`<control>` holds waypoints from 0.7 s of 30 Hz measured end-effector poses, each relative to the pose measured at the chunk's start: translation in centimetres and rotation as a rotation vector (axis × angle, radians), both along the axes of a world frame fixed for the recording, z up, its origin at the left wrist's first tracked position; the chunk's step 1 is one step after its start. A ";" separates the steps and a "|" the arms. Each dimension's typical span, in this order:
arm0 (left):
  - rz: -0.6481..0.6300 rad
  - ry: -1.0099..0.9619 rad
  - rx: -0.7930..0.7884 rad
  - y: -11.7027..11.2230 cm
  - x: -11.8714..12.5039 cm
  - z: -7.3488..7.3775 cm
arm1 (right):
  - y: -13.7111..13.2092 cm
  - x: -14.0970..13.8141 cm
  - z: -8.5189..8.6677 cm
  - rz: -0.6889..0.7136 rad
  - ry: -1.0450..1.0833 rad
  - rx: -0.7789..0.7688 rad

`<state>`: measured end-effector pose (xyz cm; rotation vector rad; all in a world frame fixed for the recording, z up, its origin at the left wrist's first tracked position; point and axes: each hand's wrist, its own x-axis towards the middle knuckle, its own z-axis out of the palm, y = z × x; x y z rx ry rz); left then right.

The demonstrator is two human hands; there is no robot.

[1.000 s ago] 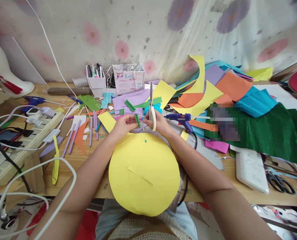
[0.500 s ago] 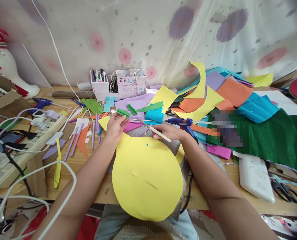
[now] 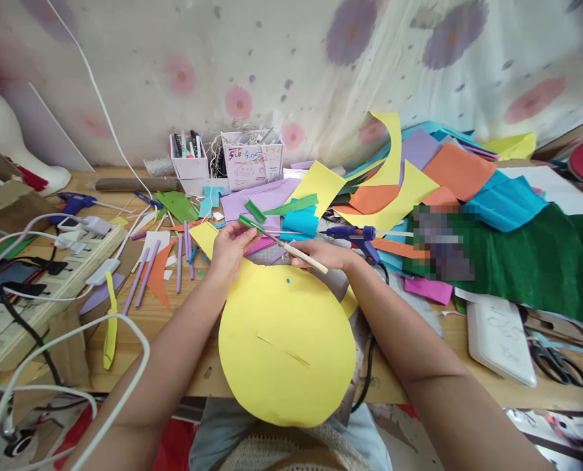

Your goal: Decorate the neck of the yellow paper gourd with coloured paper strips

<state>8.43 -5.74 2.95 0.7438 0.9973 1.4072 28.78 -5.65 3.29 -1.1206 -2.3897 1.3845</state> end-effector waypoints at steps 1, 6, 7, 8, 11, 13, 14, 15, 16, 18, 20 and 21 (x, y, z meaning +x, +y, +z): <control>-0.009 0.015 -0.017 0.0 0.0 0.1 | 0.0 0.0 0.0 0.006 -0.011 0.010; -0.028 0.056 -0.094 -0.1 -0.3 0.3 | 0.1 0.0 0.1 0.012 -0.053 0.060; -0.027 0.055 -0.095 -0.1 -0.3 0.3 | 0.2 0.1 0.1 0.016 -0.053 0.065; -0.028 0.050 -0.095 -0.1 -0.3 0.3 | 0.2 0.1 0.0 0.020 -0.053 0.073; -0.036 0.023 -0.104 0.0 -0.3 0.3 | 0.3 0.1 -0.1 0.029 -0.050 0.111; -0.038 0.004 -0.108 0.0 -0.3 0.3 | 0.3 0.1 -0.1 0.031 -0.044 0.134; -0.038 -0.005 -0.107 0.0 -0.3 0.3 | 0.3 0.1 -0.1 0.031 -0.041 0.138; -0.037 -0.012 -0.106 0.0 -0.3 0.4 | 0.2 0.1 -0.1 0.032 -0.039 0.137; -0.039 -0.018 -0.106 0.0 -0.3 0.4 | 0.2 0.1 0.0 0.031 -0.037 0.134; -0.045 -0.020 -0.106 0.0 -0.3 0.3 | 0.1 0.0 0.2 0.031 -0.029 0.128; -0.055 -0.019 -0.105 0.0 -0.2 0.2 | 0.0 0.0 0.3 0.038 -0.020 0.136; -0.057 -0.018 -0.104 0.0 -0.2 0.2 | 0.0 0.0 0.4 0.045 -0.018 0.137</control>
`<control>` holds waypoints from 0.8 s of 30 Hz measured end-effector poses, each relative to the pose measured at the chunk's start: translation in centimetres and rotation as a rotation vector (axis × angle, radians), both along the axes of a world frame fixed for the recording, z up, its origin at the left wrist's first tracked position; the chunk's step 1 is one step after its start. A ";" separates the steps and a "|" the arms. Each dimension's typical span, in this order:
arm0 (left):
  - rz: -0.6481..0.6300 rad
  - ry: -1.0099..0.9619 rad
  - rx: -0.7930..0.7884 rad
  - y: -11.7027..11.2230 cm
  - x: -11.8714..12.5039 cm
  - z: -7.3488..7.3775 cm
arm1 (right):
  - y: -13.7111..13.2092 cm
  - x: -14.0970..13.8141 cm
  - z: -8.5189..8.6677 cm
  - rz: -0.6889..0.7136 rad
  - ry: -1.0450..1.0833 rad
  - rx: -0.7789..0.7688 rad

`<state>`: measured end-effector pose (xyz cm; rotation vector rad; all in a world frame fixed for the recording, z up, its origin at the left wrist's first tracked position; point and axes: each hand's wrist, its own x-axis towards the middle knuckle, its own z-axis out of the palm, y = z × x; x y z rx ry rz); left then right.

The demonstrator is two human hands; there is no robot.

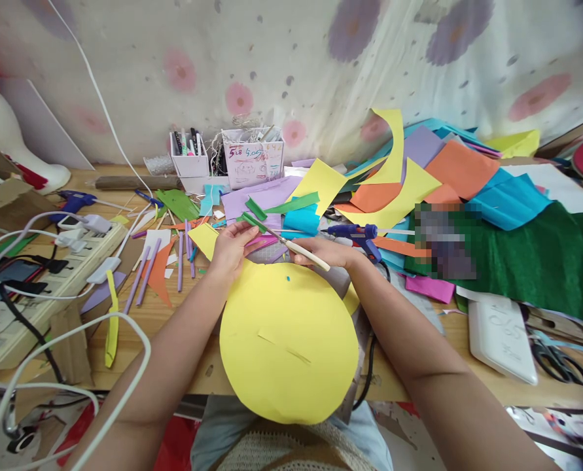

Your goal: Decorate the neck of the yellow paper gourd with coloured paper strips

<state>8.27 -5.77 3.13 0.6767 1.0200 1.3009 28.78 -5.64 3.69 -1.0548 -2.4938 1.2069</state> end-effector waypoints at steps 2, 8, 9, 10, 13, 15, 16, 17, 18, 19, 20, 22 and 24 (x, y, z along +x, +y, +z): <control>-0.001 0.005 -0.004 0.0 0.2 0.0 | 0.0 0.0 0.1 0.012 0.002 -0.014; -0.005 0.044 -0.044 -0.3 0.5 0.2 | 0.1 -0.1 0.1 0.010 0.043 -0.088; -0.016 0.043 -0.043 -0.4 0.5 0.2 | 0.1 -0.1 0.1 0.008 0.044 -0.093; -0.024 0.042 -0.041 -0.4 0.5 0.2 | 0.0 0.0 0.1 0.007 0.041 -0.094; -0.026 0.036 -0.038 -0.4 0.6 0.2 | 0.0 0.0 0.2 0.009 0.025 -0.090; -0.017 0.031 -0.046 -0.4 0.7 0.2 | 0.0 0.1 0.2 0.021 0.010 -0.088; -0.013 0.029 -0.053 -0.3 0.7 0.1 | 0.0 0.1 0.2 0.029 0.003 -0.088; -0.010 0.027 -0.060 -0.3 0.6 0.1 | 0.0 0.1 0.2 0.036 -0.002 -0.090; -0.008 0.025 -0.065 -0.3 0.6 0.1 | 0.0 0.1 0.2 0.042 -0.005 -0.091; -0.008 0.023 -0.069 -0.3 0.6 0.1 | 0.0 0.1 0.3 0.045 -0.007 -0.093; -0.010 0.021 -0.069 -0.3 0.6 0.1 | 0.0 0.1 0.3 0.044 -0.008 -0.096; -0.012 0.014 -0.069 -0.3 0.6 0.1 | -0.1 0.1 0.5 0.036 -0.010 -0.103; -0.009 0.008 -0.072 -0.3 0.5 0.1 | -0.2 0.1 0.7 0.032 -0.015 -0.105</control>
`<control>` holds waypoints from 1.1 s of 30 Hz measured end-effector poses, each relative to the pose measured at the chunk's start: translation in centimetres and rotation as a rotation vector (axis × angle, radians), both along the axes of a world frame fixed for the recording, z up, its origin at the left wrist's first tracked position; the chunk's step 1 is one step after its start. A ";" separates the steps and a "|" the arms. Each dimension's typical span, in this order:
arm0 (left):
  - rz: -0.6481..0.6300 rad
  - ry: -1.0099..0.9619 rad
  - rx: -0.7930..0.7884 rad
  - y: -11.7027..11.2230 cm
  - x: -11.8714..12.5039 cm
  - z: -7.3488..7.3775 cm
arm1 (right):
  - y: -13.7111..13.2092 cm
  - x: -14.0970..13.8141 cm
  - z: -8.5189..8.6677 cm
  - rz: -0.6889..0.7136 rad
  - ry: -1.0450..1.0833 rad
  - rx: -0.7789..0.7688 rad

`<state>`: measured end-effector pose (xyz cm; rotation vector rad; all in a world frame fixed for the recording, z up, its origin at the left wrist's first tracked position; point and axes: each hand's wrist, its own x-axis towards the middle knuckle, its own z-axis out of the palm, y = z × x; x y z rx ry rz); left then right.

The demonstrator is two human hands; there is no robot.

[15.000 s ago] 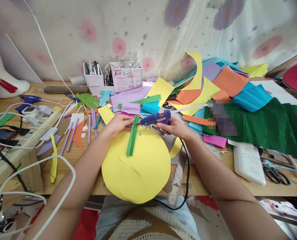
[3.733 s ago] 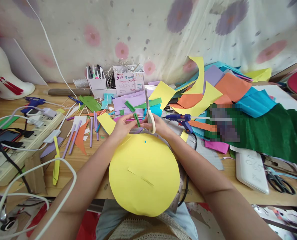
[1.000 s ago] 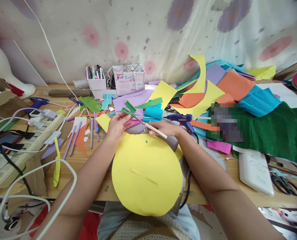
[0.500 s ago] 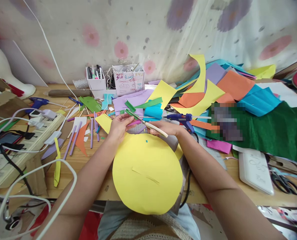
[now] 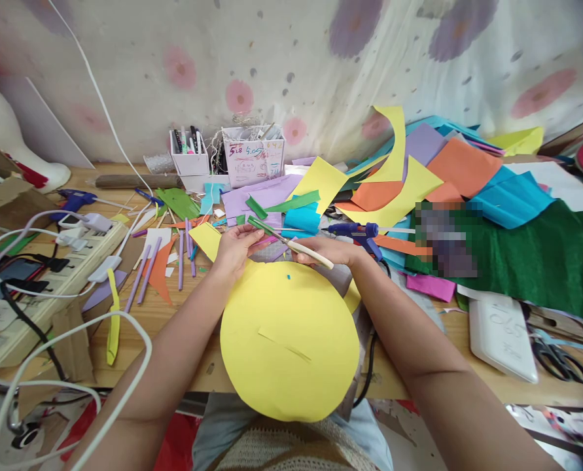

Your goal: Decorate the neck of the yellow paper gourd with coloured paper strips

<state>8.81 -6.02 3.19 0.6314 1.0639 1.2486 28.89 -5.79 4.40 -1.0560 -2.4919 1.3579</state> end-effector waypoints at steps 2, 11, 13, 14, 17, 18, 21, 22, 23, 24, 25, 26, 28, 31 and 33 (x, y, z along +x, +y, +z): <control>0.007 0.001 -0.010 0.0 0.0 0.0 | -0.1 0.0 0.2 0.003 -0.003 0.007; -0.009 0.001 -0.017 0.0 0.0 -0.1 | 0.1 0.5 -0.4 -0.020 0.055 -0.042; -0.015 -0.001 -0.016 0.0 -0.1 -0.1 | 0.1 0.6 -0.6 -0.030 0.070 -0.054; -0.016 0.002 -0.017 0.0 -0.1 -0.1 | 0.1 0.6 -0.6 -0.037 0.075 -0.060; -0.026 0.015 -0.020 0.0 -0.1 0.0 | 0.1 0.6 -0.6 -0.058 0.070 -0.082; -0.029 0.019 -0.021 0.0 -0.1 0.1 | 0.1 0.6 -0.6 -0.063 0.067 -0.087; -0.028 0.031 -0.026 0.0 -0.1 0.2 | 0.1 0.6 -0.5 -0.074 0.064 -0.086; -0.025 0.033 -0.029 -0.1 -0.1 0.2 | 0.1 0.6 -0.4 -0.078 0.063 -0.084; -0.024 0.033 -0.031 -0.1 -0.1 0.2 | 0.0 0.6 -0.4 -0.083 0.060 -0.084; -0.022 0.032 -0.034 -0.1 -0.1 0.2 | 0.0 0.5 -0.4 -0.090 0.057 -0.085; -0.023 0.029 -0.034 0.0 -0.1 0.2 | 0.0 0.5 -0.3 -0.097 0.054 -0.089; -0.025 0.025 -0.034 0.0 -0.1 0.2 | -0.1 0.5 -0.3 -0.103 0.051 -0.091; -0.028 0.020 -0.032 0.0 -0.1 0.1 | -0.1 0.5 -0.3 -0.111 0.046 -0.087; -0.034 0.018 -0.026 0.0 -0.2 0.1 | -0.1 0.5 -0.3 -0.133 0.032 -0.077; -0.037 0.017 -0.025 0.0 -0.2 0.1 | -0.1 0.5 -0.4 -0.151 0.028 -0.081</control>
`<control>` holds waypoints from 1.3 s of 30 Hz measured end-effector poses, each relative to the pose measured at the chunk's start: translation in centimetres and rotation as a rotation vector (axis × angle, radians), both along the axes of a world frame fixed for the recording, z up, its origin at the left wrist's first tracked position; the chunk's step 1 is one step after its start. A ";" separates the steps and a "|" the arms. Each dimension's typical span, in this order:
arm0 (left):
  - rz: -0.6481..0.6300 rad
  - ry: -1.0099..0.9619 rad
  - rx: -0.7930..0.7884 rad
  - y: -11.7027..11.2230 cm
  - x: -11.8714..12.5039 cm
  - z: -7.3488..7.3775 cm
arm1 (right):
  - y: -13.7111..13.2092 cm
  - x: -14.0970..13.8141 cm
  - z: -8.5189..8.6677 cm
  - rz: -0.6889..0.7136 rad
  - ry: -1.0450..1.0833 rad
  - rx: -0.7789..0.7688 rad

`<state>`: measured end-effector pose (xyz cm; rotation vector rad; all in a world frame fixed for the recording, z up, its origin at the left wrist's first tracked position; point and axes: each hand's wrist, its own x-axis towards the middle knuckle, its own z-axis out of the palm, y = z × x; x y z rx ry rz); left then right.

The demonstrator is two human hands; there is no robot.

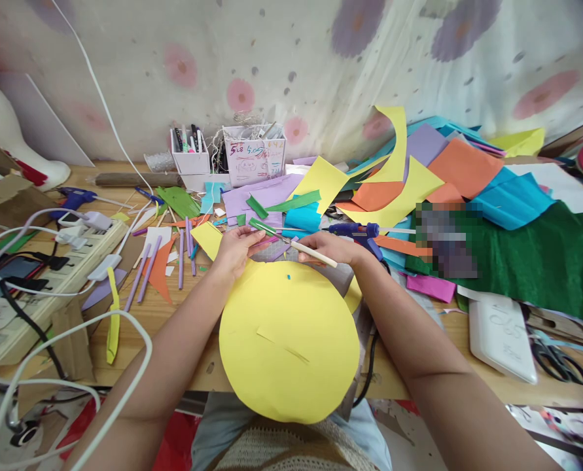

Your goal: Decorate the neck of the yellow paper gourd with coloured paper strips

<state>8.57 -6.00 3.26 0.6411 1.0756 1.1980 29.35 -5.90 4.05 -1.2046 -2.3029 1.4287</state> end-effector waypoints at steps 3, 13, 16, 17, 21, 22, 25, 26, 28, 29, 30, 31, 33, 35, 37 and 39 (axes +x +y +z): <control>-0.004 -0.004 -0.002 0.0 -0.1 0.0 | 0.0 0.0 -0.1 -0.014 0.003 -0.008; -0.039 0.014 0.058 -0.3 0.5 0.1 | 0.1 -0.3 0.1 0.053 -0.043 0.143; -0.045 0.023 0.071 -0.4 0.6 0.0 | 0.1 -0.4 0.0 0.061 -0.037 0.165; -0.048 0.023 0.075 -0.4 0.6 0.0 | 0.1 -0.4 0.0 0.055 -0.043 0.168; -0.054 0.022 0.080 -0.4 0.6 0.0 | 0.1 -0.4 0.0 0.008 -0.079 0.162; -0.055 0.022 0.080 -0.4 0.6 0.0 | 0.1 -0.4 0.0 0.000 -0.086 0.157; -0.058 0.019 0.077 -0.4 0.5 -0.1 | 0.2 -0.4 -0.1 -0.011 -0.093 0.147; -0.060 0.016 0.076 -0.4 0.5 -0.1 | 0.2 -0.4 -0.1 -0.016 -0.092 0.145; -0.067 0.007 0.074 -0.3 0.5 -0.2 | 0.2 -0.3 -0.2 -0.034 -0.090 0.145; -0.073 0.005 0.077 -0.3 0.4 -0.2 | 0.3 -0.3 -0.2 -0.052 -0.094 0.151; -0.081 0.005 0.083 -0.3 0.3 -0.2 | 0.4 -0.2 -0.2 -0.077 -0.105 0.163; -0.090 0.008 0.093 -0.3 0.3 -0.3 | 0.4 -0.1 -0.2 -0.108 -0.132 0.184; -0.108 0.012 0.119 -0.3 0.1 -0.3 | 0.5 0.0 -0.3 -0.166 -0.252 0.238; -0.128 0.009 0.154 -0.2 0.0 -0.4 | 0.6 -0.1 -0.5 -0.197 -0.448 0.302; -0.144 0.004 0.189 -0.2 -0.1 -0.5 | 0.5 -0.3 -0.8 -0.189 -0.640 0.379; -0.150 0.003 0.211 -0.1 -0.2 -0.6 | 0.4 -0.6 -1.0 -0.179 -0.756 0.452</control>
